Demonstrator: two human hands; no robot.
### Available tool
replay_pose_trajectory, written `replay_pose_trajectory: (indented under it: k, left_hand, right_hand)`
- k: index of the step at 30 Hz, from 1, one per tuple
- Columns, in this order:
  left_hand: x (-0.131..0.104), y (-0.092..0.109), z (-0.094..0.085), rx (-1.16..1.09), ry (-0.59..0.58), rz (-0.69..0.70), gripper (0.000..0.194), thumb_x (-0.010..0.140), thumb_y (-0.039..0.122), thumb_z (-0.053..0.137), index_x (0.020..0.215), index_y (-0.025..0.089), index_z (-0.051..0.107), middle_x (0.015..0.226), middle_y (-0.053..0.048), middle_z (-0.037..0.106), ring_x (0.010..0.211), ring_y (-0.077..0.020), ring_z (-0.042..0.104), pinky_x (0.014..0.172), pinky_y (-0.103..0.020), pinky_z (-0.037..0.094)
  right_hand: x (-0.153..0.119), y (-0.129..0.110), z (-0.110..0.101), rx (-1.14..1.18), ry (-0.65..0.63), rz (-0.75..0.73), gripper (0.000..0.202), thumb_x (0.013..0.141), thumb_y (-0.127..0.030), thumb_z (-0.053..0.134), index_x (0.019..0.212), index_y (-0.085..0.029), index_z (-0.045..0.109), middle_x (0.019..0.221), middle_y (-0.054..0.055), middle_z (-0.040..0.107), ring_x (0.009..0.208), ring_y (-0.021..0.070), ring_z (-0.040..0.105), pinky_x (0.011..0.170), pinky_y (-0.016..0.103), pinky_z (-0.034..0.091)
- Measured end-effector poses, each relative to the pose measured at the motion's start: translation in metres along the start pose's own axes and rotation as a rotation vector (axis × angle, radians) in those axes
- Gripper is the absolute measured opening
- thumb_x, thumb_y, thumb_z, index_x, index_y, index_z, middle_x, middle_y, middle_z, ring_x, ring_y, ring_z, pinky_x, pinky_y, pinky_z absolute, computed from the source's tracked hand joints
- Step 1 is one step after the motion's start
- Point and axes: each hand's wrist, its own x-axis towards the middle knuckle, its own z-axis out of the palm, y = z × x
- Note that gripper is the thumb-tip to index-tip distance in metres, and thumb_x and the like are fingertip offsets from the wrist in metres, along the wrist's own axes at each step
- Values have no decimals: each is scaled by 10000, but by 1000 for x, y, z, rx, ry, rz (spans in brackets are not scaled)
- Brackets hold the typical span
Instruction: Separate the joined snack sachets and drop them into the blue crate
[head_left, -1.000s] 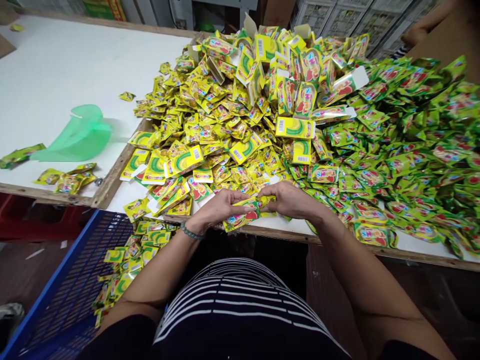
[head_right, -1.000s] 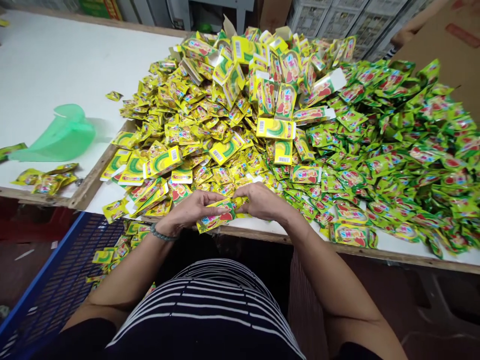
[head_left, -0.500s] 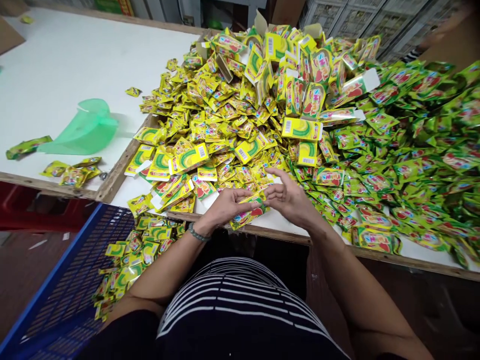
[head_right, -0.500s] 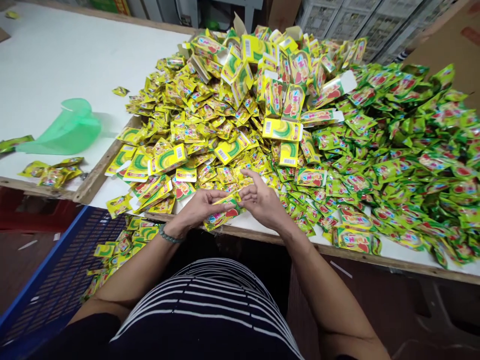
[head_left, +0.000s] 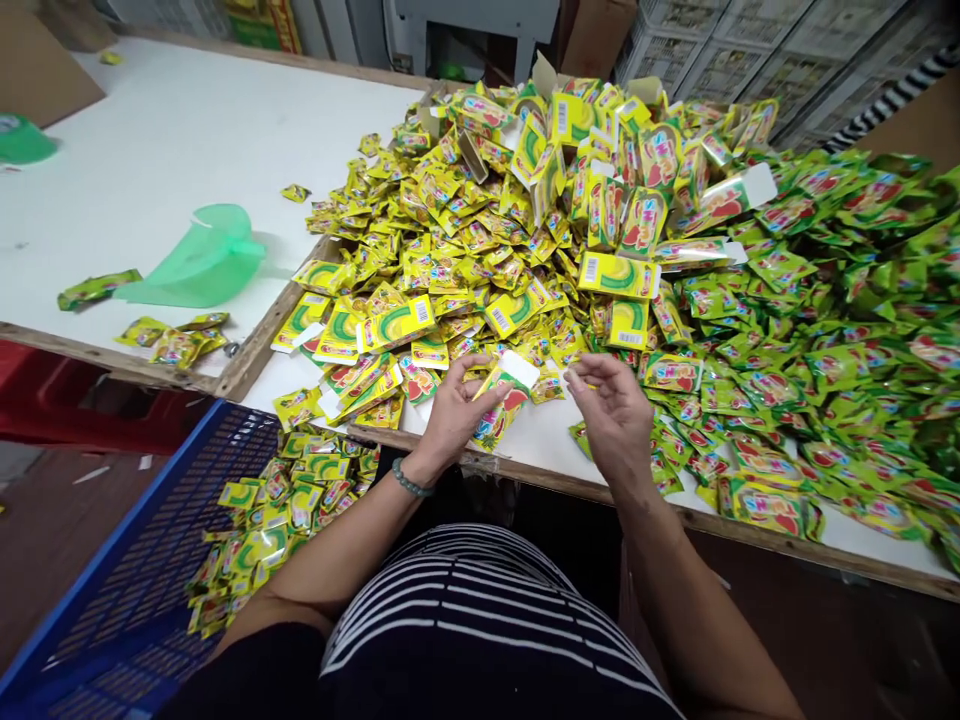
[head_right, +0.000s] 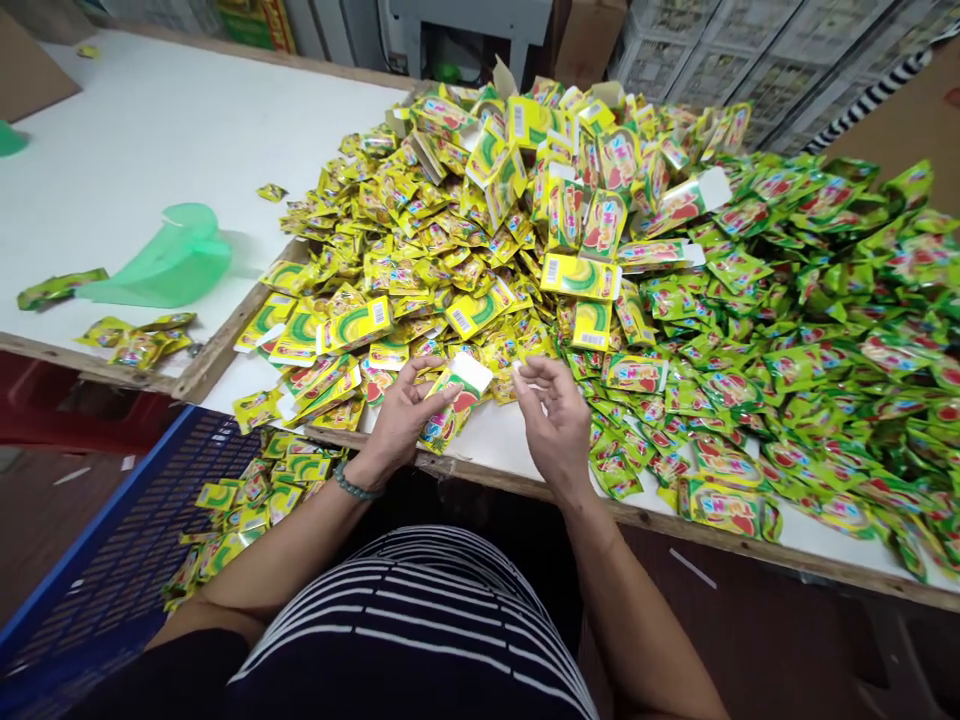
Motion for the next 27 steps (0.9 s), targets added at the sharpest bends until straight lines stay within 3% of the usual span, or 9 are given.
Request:
replay_pose_trajectory:
  k: [2,5,7,10,13,15,18,21,27]
  left_hand:
    - [-2,0,1,-40,0,74,595,708,414,768,1200,223,493,763,13,679,642,-138,648,632,-253,511]
    - [-5,-1,2,24,-71,155,476,754,381,733,1149,219,522,973,-35,691,879,-163,667,804,-284,520]
    - [-7,-1,1,106,-117,173,392,755,349,732,1079,204,564,1080,-54,671,1023,-180,634,905,-299,492]
    - [-8,0,-1,147,-142,163,326,740,319,740,1001,191,591,1091,-52,662,1080,-186,608,957,-305,465]
    - [-6,2,0,62,-149,130,360,735,320,747,1017,192,563,1015,-36,682,966,-155,642,887,-278,490]
    - [-6,2,0,-33,-130,87,428,730,339,753,1052,207,505,893,-6,698,794,-127,660,770,-259,515]
    - [-7,1,0,-89,-79,26,518,677,350,797,1039,217,452,709,46,674,593,-103,626,617,-222,497]
    - [-9,-1,0,-57,-56,15,549,630,371,826,1016,202,474,707,43,677,588,-97,625,599,-205,482]
    - [-14,1,-3,87,-75,25,525,656,366,814,1052,182,523,715,23,667,593,-99,614,579,-200,453]
  right_hand:
    - [-7,9,6,25,-15,50,320,759,-373,739,1034,-228,662,988,49,671,885,185,646,862,388,545]
    - [-17,20,15,94,-131,113,250,789,-382,707,981,-224,686,885,23,669,807,168,639,802,356,548]
    - [-18,24,17,67,-176,101,185,814,-392,678,865,-215,692,808,9,648,752,151,618,754,320,534]
    - [-13,23,13,44,-262,129,212,801,-420,688,788,-209,670,737,-2,639,690,141,602,688,291,516]
    - [-5,15,9,92,-292,167,325,779,-434,706,1032,-236,658,825,7,708,722,164,646,710,319,535]
    - [-4,8,7,17,-320,113,369,799,-415,688,1124,-243,658,966,31,736,822,188,673,808,363,534]
    - [-6,1,6,-92,-344,34,234,847,-385,635,1000,-242,739,1037,40,744,949,210,672,923,396,495]
    - [-9,1,8,-121,-288,41,166,809,-372,678,882,-252,765,924,27,758,867,198,672,843,377,513]
    - [-6,9,12,123,-199,281,201,670,-400,788,738,-213,758,738,21,740,668,164,645,687,338,537]
